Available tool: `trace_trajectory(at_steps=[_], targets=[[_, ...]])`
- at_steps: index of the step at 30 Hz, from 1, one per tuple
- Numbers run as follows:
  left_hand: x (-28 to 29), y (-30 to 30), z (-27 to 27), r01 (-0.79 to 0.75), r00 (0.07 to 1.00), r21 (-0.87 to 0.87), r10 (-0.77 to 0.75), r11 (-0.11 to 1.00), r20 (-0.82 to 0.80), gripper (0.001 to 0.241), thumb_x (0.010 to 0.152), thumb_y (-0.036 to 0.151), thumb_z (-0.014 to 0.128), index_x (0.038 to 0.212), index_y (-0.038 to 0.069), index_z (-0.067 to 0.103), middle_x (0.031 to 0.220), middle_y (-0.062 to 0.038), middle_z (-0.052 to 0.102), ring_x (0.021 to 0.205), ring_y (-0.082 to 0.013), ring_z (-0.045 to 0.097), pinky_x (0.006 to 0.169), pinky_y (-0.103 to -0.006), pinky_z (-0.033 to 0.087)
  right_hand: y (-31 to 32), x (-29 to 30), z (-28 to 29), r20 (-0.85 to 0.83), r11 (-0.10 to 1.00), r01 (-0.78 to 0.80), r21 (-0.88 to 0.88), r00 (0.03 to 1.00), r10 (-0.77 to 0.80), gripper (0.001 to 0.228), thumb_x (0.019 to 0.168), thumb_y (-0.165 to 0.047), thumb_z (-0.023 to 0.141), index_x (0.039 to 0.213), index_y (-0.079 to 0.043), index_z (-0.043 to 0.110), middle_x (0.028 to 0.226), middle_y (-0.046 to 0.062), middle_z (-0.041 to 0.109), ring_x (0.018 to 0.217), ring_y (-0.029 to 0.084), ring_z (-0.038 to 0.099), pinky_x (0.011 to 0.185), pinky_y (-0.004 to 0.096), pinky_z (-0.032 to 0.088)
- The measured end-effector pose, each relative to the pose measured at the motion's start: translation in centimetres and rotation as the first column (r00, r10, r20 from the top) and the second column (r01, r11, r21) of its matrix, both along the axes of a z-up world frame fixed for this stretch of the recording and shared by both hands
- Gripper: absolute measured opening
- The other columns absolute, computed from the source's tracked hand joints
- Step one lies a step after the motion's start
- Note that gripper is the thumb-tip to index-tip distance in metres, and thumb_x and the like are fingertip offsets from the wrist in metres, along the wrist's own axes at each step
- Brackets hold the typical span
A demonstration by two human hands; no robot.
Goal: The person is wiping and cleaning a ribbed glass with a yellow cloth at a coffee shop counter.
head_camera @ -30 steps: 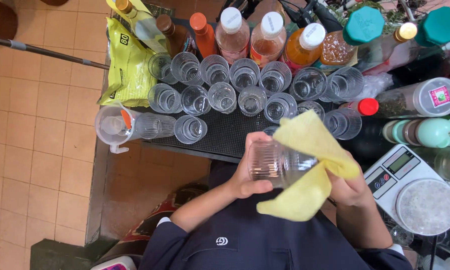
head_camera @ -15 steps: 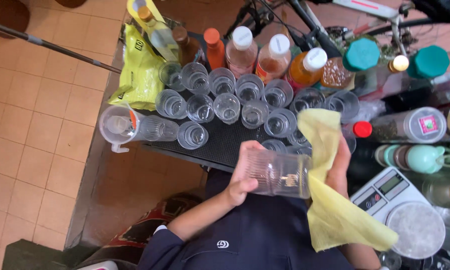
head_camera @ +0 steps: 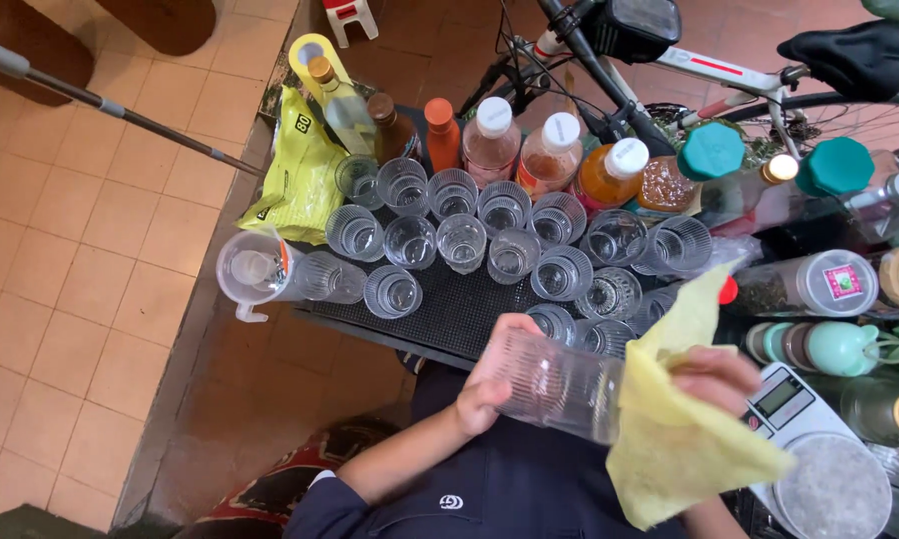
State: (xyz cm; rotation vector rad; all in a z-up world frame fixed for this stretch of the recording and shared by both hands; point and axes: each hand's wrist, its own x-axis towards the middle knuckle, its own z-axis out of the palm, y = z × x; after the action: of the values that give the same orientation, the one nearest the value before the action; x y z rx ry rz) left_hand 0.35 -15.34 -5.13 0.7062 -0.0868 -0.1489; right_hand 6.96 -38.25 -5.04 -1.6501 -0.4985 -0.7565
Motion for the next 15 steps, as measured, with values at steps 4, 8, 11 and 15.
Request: trace_trajectory(at_steps=[4, 8, 11, 15], targets=[[0.4, 0.7, 1.3, -0.123, 0.991, 0.011, 0.123, 0.992, -0.043, 0.088, 0.08, 0.049, 0.075, 0.142, 0.003, 0.034, 0.13, -0.014, 0.052, 0.123, -0.0247, 0.055, 0.11, -0.0387, 0.045, -0.9, -0.4, -1.4, -0.112, 0.882, -0.438, -0.172, 0.899, 0.424, 0.045, 0.085, -0.019, 0.073, 0.126, -0.015, 0.057, 0.122, 0.005, 0.06, 0.112, 0.022, 0.06, 0.105, 0.035, 0.048], [0.6, 2.2, 2.2, -0.289, 0.955, -0.016, 0.287, 0.957, -0.074, 0.087, 0.078, 0.049, 0.075, 0.139, 0.005, 0.032, 0.131, -0.016, 0.052, 0.123, -0.0263, 0.055, 0.107, -0.0406, 0.046, 0.6, -0.8, -2.6, -0.207, 0.728, -0.443, -0.523, 0.895, 0.396, 0.039, 0.083, -0.014, 0.066, 0.121, -0.005, 0.06, 0.122, 0.012, 0.061, 0.116, 0.035, 0.058, 0.102, 0.043, 0.046], [-0.1, 2.7, 1.9, -0.26, 0.964, 0.084, 0.263, 0.962, -0.028, 0.086, 0.081, 0.047, 0.075, 0.141, 0.006, 0.031, 0.132, -0.015, 0.051, 0.122, -0.025, 0.054, 0.107, -0.0399, 0.045, -0.5, -1.7, -8.5, -0.352, 0.692, -0.515, -0.506, 0.856, 0.379, 0.033, 0.09, -0.01, 0.06, 0.123, -0.004, 0.058, 0.122, 0.012, 0.059, 0.121, 0.036, 0.055, 0.106, 0.045, 0.044], [-1.1, 1.9, 1.5, -0.173, 0.985, 0.214, 0.172, 0.961, 0.023, 0.084, 0.084, 0.046, 0.074, 0.142, 0.005, 0.03, 0.131, -0.014, 0.05, 0.124, -0.0238, 0.054, 0.111, -0.0388, 0.045, -2.6, -3.6, -11.9, -0.453, 0.696, -0.549, -0.463, 0.821, 0.346, 0.037, 0.094, -0.011, 0.059, 0.129, -0.004, 0.052, 0.126, 0.015, 0.055, 0.126, 0.036, 0.052, 0.11, 0.046, 0.042]])
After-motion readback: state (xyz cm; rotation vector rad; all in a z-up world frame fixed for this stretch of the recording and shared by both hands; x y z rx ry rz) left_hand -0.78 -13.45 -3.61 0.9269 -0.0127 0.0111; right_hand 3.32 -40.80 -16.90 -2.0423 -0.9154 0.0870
